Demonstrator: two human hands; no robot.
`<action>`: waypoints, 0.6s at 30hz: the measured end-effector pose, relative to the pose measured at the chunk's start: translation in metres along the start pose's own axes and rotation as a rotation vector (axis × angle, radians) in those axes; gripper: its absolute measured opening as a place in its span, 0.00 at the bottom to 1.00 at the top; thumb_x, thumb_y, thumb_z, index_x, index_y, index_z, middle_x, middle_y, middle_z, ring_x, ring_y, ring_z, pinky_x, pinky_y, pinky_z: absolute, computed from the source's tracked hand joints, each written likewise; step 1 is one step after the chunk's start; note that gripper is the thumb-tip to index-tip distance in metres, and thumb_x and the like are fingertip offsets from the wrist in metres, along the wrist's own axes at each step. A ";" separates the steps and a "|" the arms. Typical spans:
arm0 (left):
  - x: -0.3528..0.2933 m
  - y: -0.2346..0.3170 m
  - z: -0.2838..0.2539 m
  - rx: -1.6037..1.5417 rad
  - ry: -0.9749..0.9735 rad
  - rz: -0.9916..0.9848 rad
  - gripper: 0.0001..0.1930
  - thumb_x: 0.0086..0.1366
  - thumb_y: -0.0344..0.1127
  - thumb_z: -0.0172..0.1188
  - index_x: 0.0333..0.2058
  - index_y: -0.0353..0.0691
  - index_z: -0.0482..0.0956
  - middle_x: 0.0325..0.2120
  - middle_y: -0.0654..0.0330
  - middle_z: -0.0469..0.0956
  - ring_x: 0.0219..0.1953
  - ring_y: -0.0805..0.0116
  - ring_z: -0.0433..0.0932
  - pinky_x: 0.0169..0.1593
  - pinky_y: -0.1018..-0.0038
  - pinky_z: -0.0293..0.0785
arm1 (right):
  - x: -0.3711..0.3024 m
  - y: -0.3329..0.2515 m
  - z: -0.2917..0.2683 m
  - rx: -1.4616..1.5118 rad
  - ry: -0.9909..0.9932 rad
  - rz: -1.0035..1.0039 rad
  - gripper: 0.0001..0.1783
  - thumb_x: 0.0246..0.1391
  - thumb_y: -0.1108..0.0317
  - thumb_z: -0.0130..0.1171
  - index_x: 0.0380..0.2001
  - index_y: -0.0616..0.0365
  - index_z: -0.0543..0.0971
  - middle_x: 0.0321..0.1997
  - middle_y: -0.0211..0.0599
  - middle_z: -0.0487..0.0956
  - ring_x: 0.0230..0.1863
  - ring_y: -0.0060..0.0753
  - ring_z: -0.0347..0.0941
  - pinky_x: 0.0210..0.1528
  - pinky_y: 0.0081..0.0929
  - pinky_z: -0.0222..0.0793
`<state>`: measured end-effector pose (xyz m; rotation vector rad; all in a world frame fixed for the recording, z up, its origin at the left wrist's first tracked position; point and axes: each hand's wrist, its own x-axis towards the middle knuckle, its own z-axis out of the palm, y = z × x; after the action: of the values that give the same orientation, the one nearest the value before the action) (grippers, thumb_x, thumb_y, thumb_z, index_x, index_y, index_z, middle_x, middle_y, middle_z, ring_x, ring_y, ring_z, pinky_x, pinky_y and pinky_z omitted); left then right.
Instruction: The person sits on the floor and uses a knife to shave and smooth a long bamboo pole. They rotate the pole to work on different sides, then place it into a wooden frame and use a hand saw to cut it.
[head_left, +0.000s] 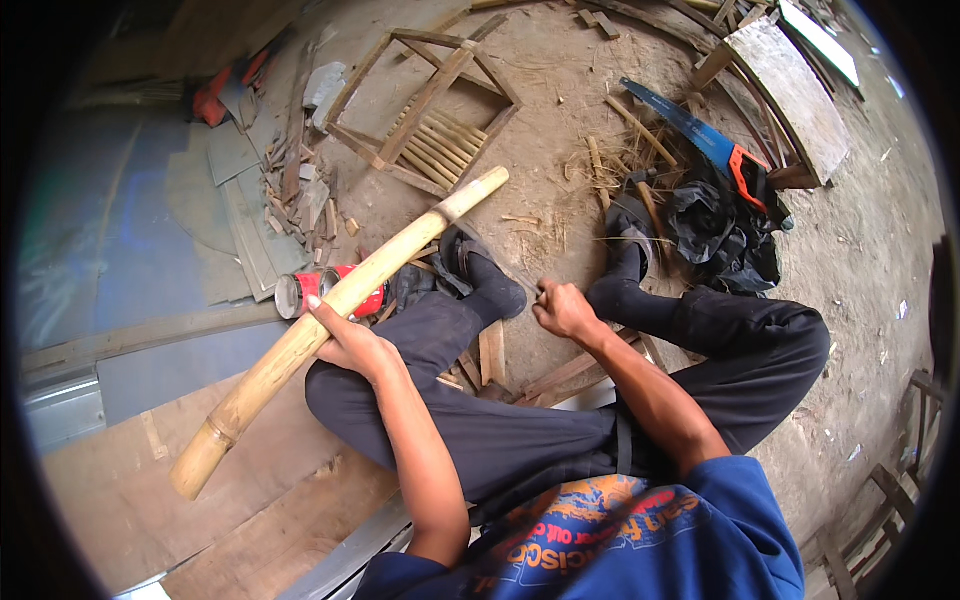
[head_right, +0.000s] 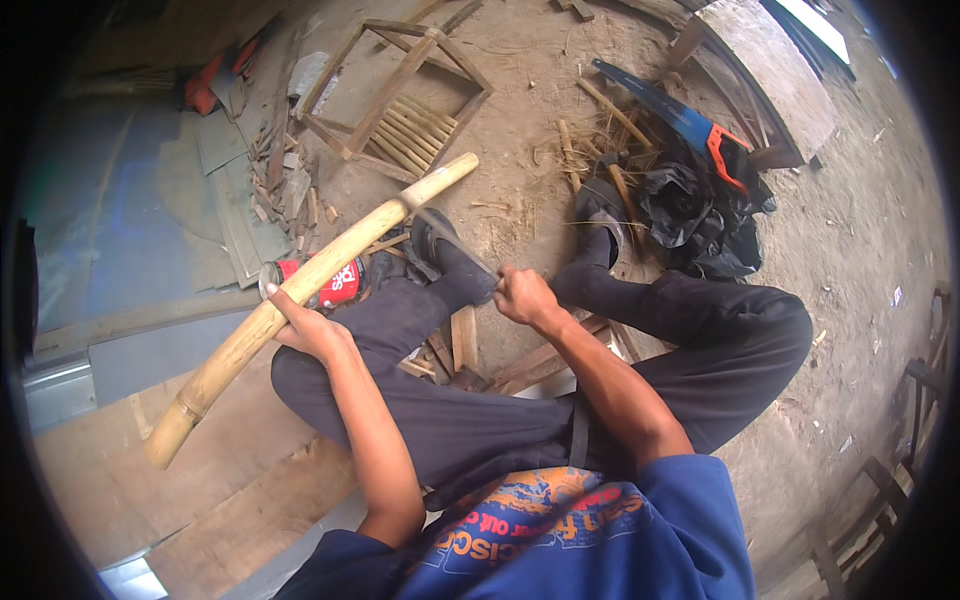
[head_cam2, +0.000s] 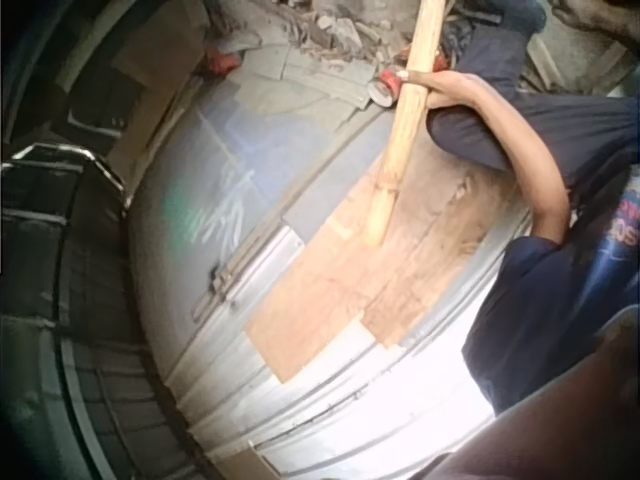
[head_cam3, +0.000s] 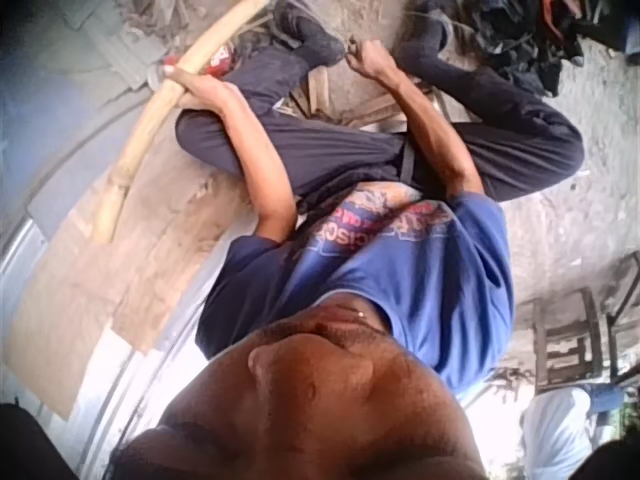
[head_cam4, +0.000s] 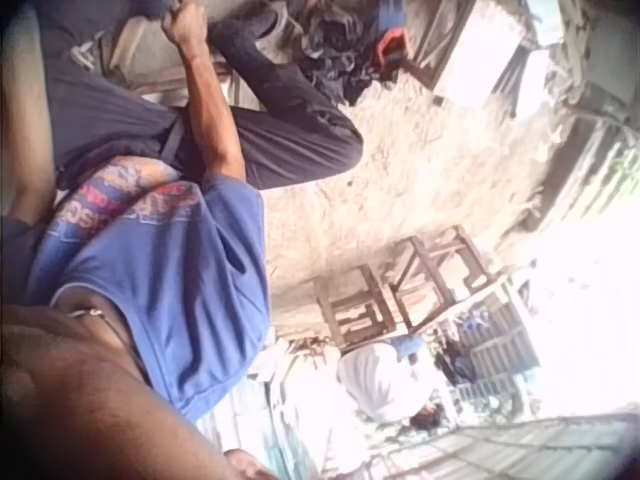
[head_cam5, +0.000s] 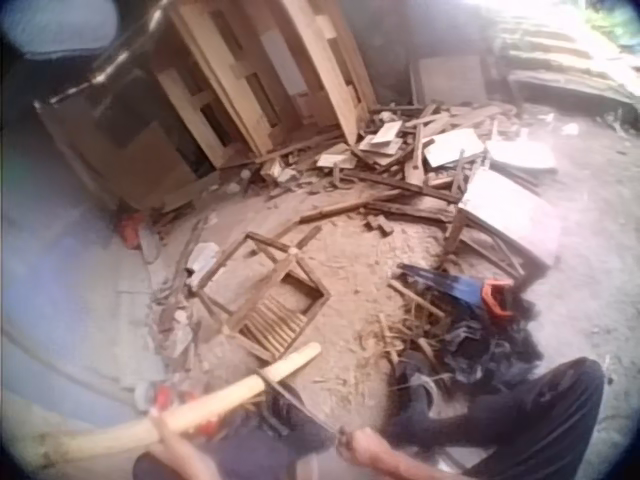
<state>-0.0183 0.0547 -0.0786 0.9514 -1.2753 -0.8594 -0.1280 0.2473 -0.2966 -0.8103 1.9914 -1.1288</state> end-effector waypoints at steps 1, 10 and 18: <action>-0.002 0.000 0.002 -0.012 -0.005 0.014 0.30 0.67 0.43 0.63 0.56 0.26 0.61 0.54 0.44 0.71 0.53 0.63 0.76 0.56 0.66 0.75 | -0.005 -0.008 -0.005 0.012 -0.055 -0.063 0.17 0.47 0.65 0.61 0.39 0.65 0.76 0.32 0.58 0.81 0.39 0.62 0.78 0.45 0.50 0.74; 0.002 -0.006 0.001 -0.015 0.012 0.026 0.30 0.67 0.44 0.63 0.55 0.26 0.61 0.51 0.44 0.72 0.51 0.62 0.77 0.54 0.67 0.76 | -0.008 -0.036 -0.005 0.045 -0.039 -0.081 0.16 0.47 0.66 0.60 0.37 0.67 0.76 0.29 0.60 0.80 0.38 0.64 0.77 0.45 0.50 0.74; -0.004 0.002 0.004 -0.028 -0.033 0.005 0.32 0.66 0.43 0.63 0.58 0.27 0.58 0.56 0.46 0.68 0.56 0.61 0.73 0.58 0.65 0.71 | -0.002 -0.019 -0.004 0.088 -0.030 -0.098 0.12 0.48 0.67 0.59 0.32 0.66 0.76 0.26 0.61 0.77 0.36 0.66 0.77 0.40 0.48 0.72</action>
<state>-0.0229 0.0590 -0.0782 0.9147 -1.2897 -0.8901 -0.1262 0.2427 -0.2779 -0.8820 1.8813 -1.2437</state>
